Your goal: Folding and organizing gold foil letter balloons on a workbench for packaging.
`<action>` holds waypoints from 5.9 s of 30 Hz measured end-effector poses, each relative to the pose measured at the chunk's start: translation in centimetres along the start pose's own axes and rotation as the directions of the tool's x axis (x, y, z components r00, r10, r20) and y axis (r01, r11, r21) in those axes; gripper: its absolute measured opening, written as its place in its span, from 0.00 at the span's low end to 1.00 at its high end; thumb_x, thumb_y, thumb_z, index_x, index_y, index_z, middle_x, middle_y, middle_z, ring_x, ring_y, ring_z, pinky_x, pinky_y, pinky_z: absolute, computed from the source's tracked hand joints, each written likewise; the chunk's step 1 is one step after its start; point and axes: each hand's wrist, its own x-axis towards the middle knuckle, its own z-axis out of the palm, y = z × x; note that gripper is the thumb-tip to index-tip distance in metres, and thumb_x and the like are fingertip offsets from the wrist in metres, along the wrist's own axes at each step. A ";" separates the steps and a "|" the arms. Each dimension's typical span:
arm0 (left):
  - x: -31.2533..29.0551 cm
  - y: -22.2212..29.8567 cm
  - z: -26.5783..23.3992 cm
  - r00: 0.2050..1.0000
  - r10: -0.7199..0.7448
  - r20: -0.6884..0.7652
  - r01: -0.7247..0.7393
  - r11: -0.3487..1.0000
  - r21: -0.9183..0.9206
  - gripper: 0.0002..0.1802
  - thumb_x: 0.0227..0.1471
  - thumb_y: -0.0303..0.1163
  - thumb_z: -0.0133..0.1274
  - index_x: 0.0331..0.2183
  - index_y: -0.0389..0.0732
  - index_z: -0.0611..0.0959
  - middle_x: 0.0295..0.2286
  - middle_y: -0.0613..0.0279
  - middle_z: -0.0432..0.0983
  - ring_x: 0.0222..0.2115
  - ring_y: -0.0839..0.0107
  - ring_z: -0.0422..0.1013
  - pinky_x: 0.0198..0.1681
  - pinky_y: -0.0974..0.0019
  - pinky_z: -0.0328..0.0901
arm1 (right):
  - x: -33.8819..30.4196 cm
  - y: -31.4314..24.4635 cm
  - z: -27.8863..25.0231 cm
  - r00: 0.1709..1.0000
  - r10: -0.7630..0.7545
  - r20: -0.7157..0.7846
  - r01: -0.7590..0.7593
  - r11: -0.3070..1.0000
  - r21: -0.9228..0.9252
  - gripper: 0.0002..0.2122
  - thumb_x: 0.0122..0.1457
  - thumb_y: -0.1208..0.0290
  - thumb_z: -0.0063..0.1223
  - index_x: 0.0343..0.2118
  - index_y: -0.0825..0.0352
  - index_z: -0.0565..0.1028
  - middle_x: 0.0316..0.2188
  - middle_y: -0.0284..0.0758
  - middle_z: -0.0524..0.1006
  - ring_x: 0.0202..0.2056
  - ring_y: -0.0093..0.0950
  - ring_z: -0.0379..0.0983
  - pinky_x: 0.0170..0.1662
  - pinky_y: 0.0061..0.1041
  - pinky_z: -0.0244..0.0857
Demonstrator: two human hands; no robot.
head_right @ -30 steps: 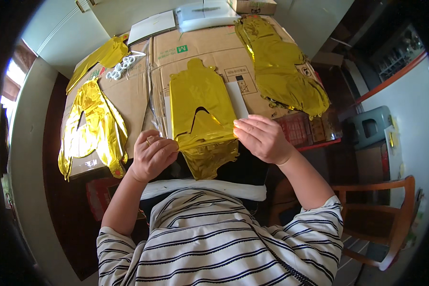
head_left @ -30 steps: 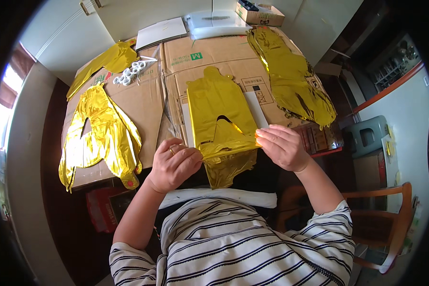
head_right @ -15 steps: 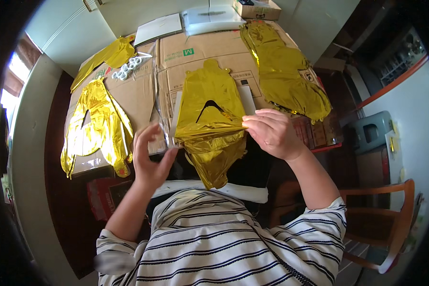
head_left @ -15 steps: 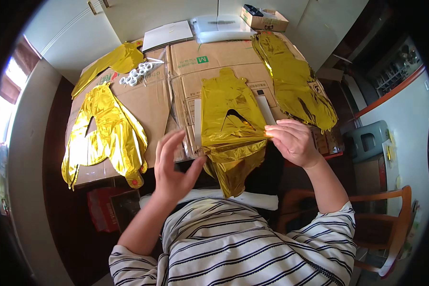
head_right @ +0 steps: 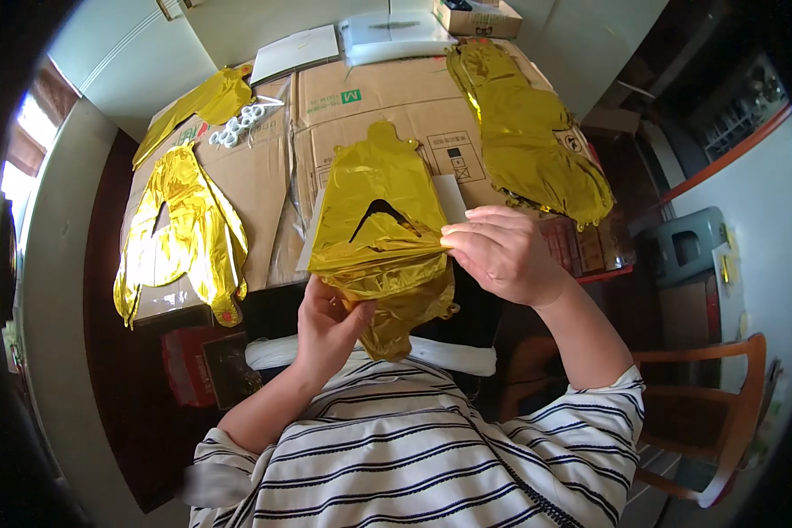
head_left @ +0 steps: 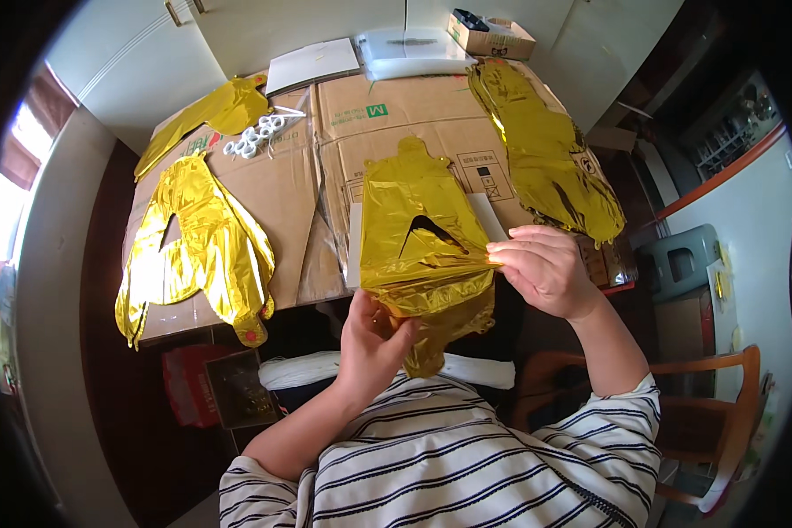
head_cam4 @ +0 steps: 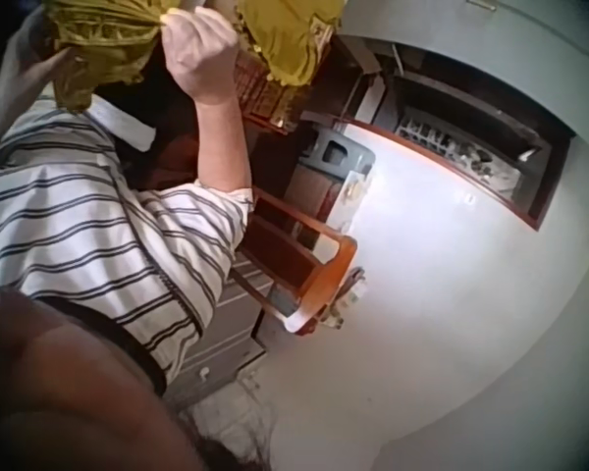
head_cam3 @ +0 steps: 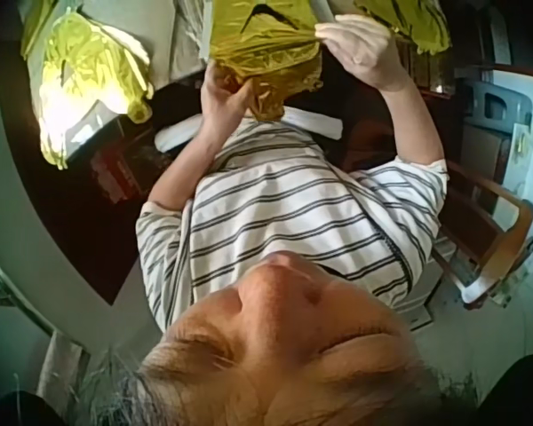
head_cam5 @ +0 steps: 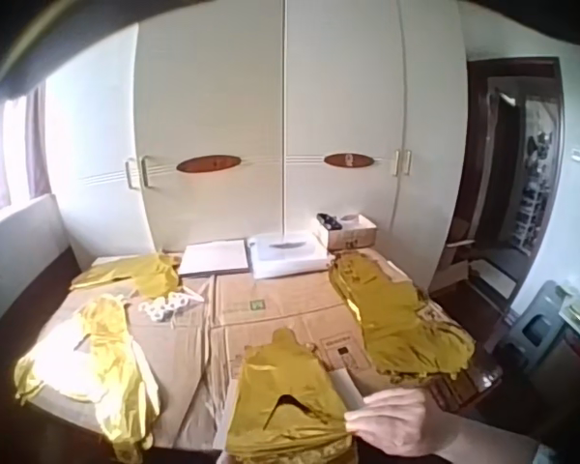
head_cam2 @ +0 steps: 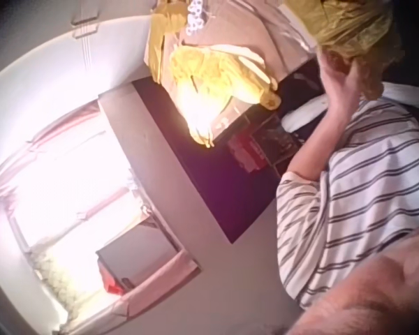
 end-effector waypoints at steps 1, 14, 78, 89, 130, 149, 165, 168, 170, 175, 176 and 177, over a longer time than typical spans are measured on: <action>0.3 -0.2 -0.3 1.000 -0.011 0.003 0.011 1.000 0.008 0.24 0.56 0.18 0.58 0.53 0.35 0.70 0.47 0.59 0.76 0.49 0.74 0.73 0.52 0.69 0.68 | 0.1 0.1 0.0 1.000 0.002 0.000 -0.002 1.000 0.014 0.08 0.49 0.76 0.68 0.32 0.65 0.81 0.32 0.33 0.84 0.33 0.34 0.82 0.45 0.33 0.77; 5.0 3.1 -2.4 0.950 -0.036 0.311 0.072 0.992 -0.107 0.17 0.58 0.18 0.56 0.50 0.36 0.80 0.46 0.65 0.81 0.47 0.76 0.74 0.52 0.68 0.68 | 2.9 1.9 -1.3 0.998 0.057 0.042 -0.060 0.995 0.084 0.04 0.52 0.79 0.63 0.31 0.67 0.80 0.32 0.36 0.85 0.34 0.34 0.82 0.49 0.36 0.75; 15.9 9.2 -12.4 0.850 0.156 0.503 -0.515 0.041 0.856 0.31 0.50 0.31 0.50 0.58 0.37 0.74 0.64 0.44 0.58 0.66 0.47 0.54 0.70 0.47 0.46 | -0.3 5.3 5.1 0.861 -0.478 0.175 0.507 0.833 -0.223 0.09 0.54 0.72 0.57 0.37 0.69 0.80 0.39 0.41 0.82 0.42 0.33 0.79 0.51 0.34 0.74; 7.3 3.1 -7.2 0.812 0.213 0.544 -0.569 0.076 0.819 0.42 0.57 0.52 0.55 0.65 0.39 0.65 0.66 0.42 0.53 0.67 0.41 0.48 0.69 0.40 0.43 | 0.4 4.6 4.8 0.848 -0.485 0.216 0.523 0.833 -0.183 0.08 0.53 0.74 0.58 0.35 0.71 0.79 0.37 0.41 0.81 0.40 0.34 0.79 0.50 0.34 0.75; 5.4 0.1 -8.1 0.578 0.496 0.648 -0.662 -0.179 0.728 0.24 0.43 0.27 0.62 0.47 0.36 0.83 0.46 0.55 0.75 0.49 0.58 0.74 0.54 0.52 0.68 | -3.7 3.2 6.1 0.993 -0.107 0.043 0.108 0.994 -0.007 0.23 0.49 0.63 0.69 0.49 0.66 0.78 0.50 0.40 0.79 0.49 0.36 0.78 0.53 0.32 0.73; 5.0 -1.3 -9.0 0.532 0.557 0.637 -0.638 -0.231 0.735 0.21 0.47 0.27 0.58 0.46 0.39 0.84 0.44 0.58 0.77 0.47 0.61 0.75 0.55 0.52 0.67 | -5.0 2.1 7.3 0.986 -0.160 0.055 0.169 0.945 -0.281 0.11 0.61 0.71 0.57 0.46 0.65 0.81 0.49 0.38 0.80 0.52 0.36 0.76 0.54 0.34 0.72; 9.3 1.1 -3.5 0.848 0.258 0.463 -0.479 0.001 0.878 0.52 0.56 0.63 0.50 0.65 0.32 0.60 0.66 0.38 0.51 0.69 0.42 0.44 0.70 0.43 0.40 | -3.8 2.0 6.1 0.984 -0.143 0.108 0.163 0.966 -0.203 0.11 0.57 0.72 0.57 0.43 0.66 0.82 0.46 0.39 0.81 0.50 0.35 0.77 0.52 0.35 0.72; 9.6 0.9 -3.5 0.862 0.228 0.453 -0.466 0.002 0.885 0.52 0.56 0.63 0.50 0.66 0.31 0.59 0.66 0.37 0.51 0.69 0.42 0.43 0.70 0.43 0.39 | -3.1 1.6 5.5 0.998 -0.021 0.061 0.025 0.998 -0.062 0.11 0.54 0.72 0.62 0.41 0.66 0.82 0.44 0.37 0.82 0.47 0.35 0.78 0.51 0.33 0.73; 9.6 0.8 -3.4 0.866 0.217 0.451 -0.463 0.005 0.886 0.53 0.56 0.63 0.50 0.66 0.30 0.59 0.66 0.37 0.51 0.69 0.42 0.43 0.70 0.43 0.39 | -3.4 1.6 5.3 0.994 0.104 -0.040 -0.104 0.995 -0.001 0.09 0.54 0.72 0.64 0.38 0.66 0.82 0.39 0.38 0.82 0.41 0.34 0.80 0.45 0.32 0.74; 9.5 0.9 -3.4 0.864 0.227 0.450 -0.462 0.000 0.887 0.53 0.57 0.63 0.50 0.66 0.30 0.58 0.66 0.36 0.50 0.69 0.42 0.43 0.70 0.43 0.39 | -3.1 0.3 3.8 0.665 0.746 -0.036 -0.740 0.665 0.105 0.13 0.60 0.66 0.62 0.24 0.69 0.78 0.21 0.40 0.80 0.20 0.31 0.76 0.23 0.30 0.65; 9.5 0.8 -3.5 0.867 0.223 0.446 -0.456 -0.004 0.890 0.53 0.57 0.63 0.50 0.66 0.30 0.58 0.66 0.36 0.50 0.69 0.42 0.43 0.70 0.44 0.39 | -3.4 0.6 4.1 0.588 0.806 0.070 -0.806 0.576 0.134 0.14 0.61 0.64 0.61 0.24 0.70 0.78 0.21 0.40 0.80 0.20 0.30 0.76 0.24 0.28 0.66; 9.5 0.8 -3.6 0.867 0.222 0.447 -0.458 -0.005 0.889 0.53 0.57 0.63 0.50 0.66 0.30 0.58 0.66 0.36 0.50 0.69 0.42 0.43 0.70 0.44 0.39 | -3.5 0.8 4.4 0.497 0.850 0.173 -0.867 0.477 0.147 0.16 0.62 0.62 0.61 0.25 0.71 0.78 0.21 0.40 0.80 0.19 0.29 0.76 0.24 0.27 0.66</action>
